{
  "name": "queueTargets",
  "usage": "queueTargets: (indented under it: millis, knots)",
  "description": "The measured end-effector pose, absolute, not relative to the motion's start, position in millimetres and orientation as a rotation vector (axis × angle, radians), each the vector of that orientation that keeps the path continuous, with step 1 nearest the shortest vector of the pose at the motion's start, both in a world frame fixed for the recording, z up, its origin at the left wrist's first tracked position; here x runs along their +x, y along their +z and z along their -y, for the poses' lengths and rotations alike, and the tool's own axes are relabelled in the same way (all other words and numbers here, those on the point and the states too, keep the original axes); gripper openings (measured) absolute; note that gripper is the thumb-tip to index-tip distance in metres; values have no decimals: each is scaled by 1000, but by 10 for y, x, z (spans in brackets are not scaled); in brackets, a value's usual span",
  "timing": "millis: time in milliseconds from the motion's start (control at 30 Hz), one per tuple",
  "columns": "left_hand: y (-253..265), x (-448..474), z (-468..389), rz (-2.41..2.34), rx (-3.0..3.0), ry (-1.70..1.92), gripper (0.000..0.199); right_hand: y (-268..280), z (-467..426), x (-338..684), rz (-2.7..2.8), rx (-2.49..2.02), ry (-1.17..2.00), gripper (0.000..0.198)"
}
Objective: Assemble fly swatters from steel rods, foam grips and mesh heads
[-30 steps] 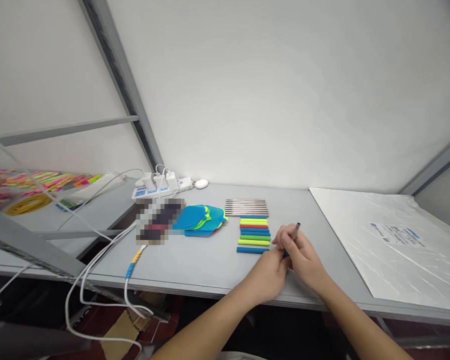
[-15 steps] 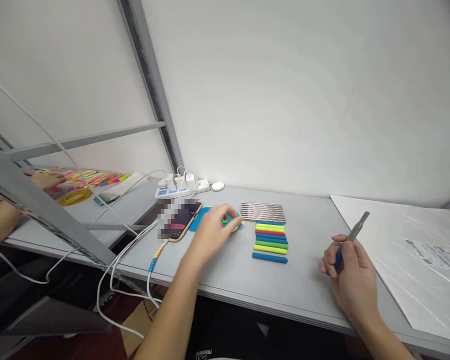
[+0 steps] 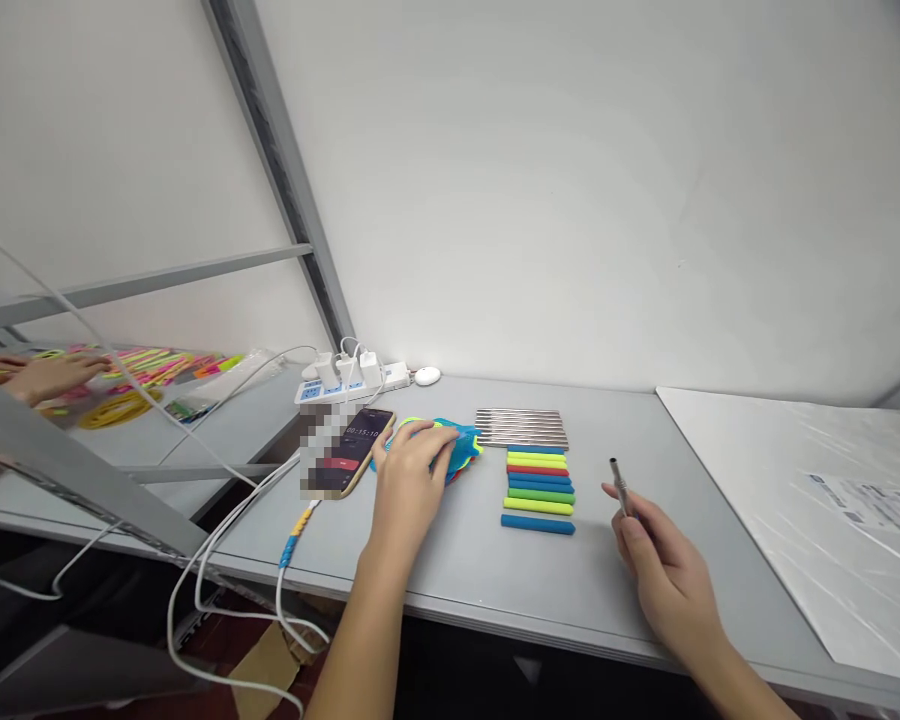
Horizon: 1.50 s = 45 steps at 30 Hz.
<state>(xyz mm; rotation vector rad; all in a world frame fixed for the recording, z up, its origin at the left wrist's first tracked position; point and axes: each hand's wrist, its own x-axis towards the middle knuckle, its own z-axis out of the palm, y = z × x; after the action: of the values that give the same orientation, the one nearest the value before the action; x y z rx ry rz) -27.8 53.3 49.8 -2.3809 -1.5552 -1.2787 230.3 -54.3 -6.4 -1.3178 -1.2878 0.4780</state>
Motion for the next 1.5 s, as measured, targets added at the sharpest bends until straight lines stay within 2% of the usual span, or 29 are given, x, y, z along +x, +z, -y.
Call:
queueTargets:
  millis: [100,233,367,600,733,933,1500]
  knots:
    - [523,-117,-316,1165,-2300,-1698,25,-87,533,2328,1478,-1342,395,31]
    - [382,49,-27,951,-2299,-1817,40,-79,538,2305,1751,-1236,318,37]
    - [140,128,74,929,-2279,-1894,46,-78,541,2261,1934,-1185,239,47]
    - [-18,111,21,1146,-2102,-2102,37,-86,522,2252,1931,-1237,159,47]
    - [-20,107,29,1141,-2049,-2089,33,-83,523,2252,1901,-1239,157,47]
    - [-8,124,48,1014,-2131,-1955,40,-97,516,2255,1918,-1228,175,48]
    - [4,139,44,1066,-2050,-1982,40,-89,513,2255,1891,-1172,95,45]
